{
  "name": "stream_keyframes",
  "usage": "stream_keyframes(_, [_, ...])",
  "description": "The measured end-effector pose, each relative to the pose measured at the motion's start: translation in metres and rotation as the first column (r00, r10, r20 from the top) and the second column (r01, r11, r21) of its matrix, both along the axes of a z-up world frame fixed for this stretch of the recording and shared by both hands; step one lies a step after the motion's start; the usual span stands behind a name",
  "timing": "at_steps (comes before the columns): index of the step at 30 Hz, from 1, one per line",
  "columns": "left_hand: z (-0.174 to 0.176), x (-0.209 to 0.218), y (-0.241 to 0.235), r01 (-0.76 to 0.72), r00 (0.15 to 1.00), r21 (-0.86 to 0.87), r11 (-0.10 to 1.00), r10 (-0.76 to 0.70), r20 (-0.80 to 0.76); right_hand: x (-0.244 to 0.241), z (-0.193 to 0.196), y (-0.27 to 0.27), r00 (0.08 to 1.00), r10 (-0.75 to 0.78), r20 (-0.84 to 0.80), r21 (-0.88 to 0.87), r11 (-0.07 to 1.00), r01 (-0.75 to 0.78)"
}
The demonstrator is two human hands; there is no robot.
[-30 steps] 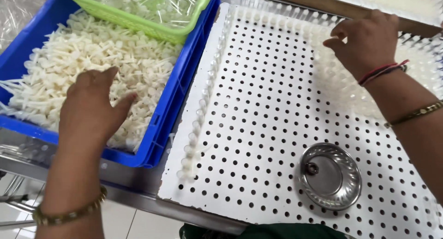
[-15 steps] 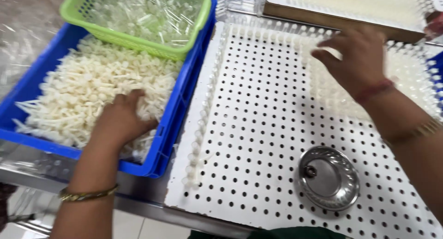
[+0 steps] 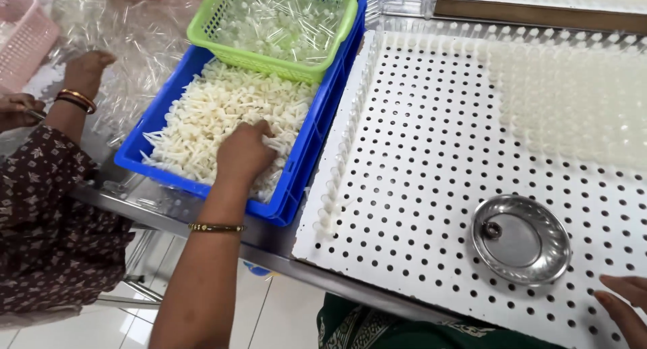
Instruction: Assembling small plastic components into containers at a manufacturing station.
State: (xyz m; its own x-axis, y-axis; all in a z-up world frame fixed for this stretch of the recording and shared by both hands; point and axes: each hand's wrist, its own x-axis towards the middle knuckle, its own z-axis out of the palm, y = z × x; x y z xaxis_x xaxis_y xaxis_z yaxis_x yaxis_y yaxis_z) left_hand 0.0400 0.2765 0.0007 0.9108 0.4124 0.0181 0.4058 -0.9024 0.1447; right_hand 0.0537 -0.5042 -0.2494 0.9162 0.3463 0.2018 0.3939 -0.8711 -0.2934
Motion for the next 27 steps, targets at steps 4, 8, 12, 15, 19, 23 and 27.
stream_keyframes(4, [0.002,0.001,-0.003,-0.045,0.987,-0.027,0.999,0.049,0.156,-0.022,0.02,0.025,0.994,0.083,0.073,-0.095,0.993,-0.076])
stream_keyframes(8, [0.011,-0.002,0.0,-0.143,0.981,-0.091,0.986,0.153,0.12,-0.032,0.142,0.098,0.86,0.42,0.29,-0.265,0.899,-0.349])
stream_keyframes(12, [0.02,-0.001,0.008,-0.208,0.962,-0.148,0.967,0.229,0.146,-0.037,0.147,0.114,0.955,0.232,0.183,-0.16,0.966,-0.204])
stream_keyframes(15, [0.026,-0.003,0.018,-0.208,0.959,-0.171,0.963,0.235,0.158,-0.035,0.13,0.105,0.955,0.231,0.188,-0.149,0.967,-0.205])
stream_keyframes(19, [0.057,0.003,-0.004,-0.068,0.948,-0.24,0.968,0.138,0.288,-0.036,0.125,0.102,0.896,0.354,0.268,-0.183,0.932,-0.313])
stream_keyframes(23, [0.088,0.005,-0.076,0.172,0.903,-0.426,0.888,0.031,0.429,-0.034,0.101,0.092,0.92,0.334,0.204,-0.18,0.937,-0.3])
stream_keyframes(27, [0.056,-0.004,-0.173,0.305,0.863,-0.377,0.875,-0.087,0.498,-0.024,0.085,0.086,0.901,0.387,0.197,-0.178,0.918,-0.355])
